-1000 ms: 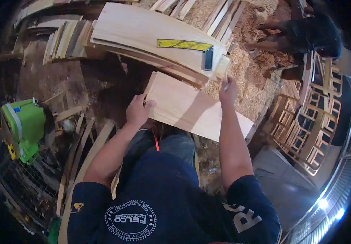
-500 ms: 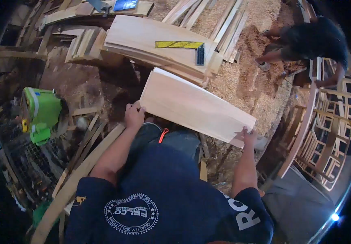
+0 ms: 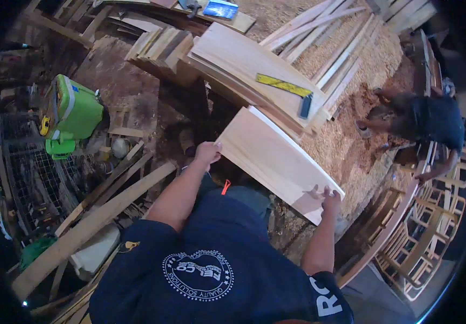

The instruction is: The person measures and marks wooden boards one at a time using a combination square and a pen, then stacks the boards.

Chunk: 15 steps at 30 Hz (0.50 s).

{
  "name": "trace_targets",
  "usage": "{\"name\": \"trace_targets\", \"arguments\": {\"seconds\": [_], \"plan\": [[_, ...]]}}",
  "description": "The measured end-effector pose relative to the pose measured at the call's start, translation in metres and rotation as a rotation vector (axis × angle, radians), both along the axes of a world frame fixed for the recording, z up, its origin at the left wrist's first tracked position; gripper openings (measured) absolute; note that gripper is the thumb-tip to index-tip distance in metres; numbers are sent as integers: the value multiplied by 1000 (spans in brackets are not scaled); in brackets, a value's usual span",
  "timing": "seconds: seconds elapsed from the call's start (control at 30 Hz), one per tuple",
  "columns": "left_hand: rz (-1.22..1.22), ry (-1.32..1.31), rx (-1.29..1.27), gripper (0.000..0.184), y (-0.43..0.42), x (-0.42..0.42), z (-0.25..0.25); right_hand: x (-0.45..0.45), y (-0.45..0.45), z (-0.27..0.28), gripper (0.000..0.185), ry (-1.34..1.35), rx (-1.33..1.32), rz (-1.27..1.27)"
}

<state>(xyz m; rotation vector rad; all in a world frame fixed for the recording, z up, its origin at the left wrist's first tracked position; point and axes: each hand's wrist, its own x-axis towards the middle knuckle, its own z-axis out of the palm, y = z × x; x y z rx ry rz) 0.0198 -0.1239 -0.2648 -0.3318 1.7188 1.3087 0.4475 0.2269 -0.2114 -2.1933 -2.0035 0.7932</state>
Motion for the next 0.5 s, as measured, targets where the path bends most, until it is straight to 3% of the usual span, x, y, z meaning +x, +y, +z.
{"name": "trace_targets", "arguments": {"seconds": [0.03, 0.17, 0.3, 0.4, 0.5], "plan": [[186, -58, -25, 22, 6, -2, 14, -21, -7, -1, 76, -32, 53, 102], [235, 12, 59, 24, -19, -73, 3, -105, -52, -8, 70, -197, 174, 285], [397, -11, 49, 24, -65, -175, 23, -159, -112, -3, 73, -265, 137, 231], [457, 11, -46, 27, -96, -238, 33, -132, -139, -71, 83, -362, 96, -34], [400, -58, 58, 29, -121, -278, 15, -193, -182, -12, 81, 27, -311, -334]]}}
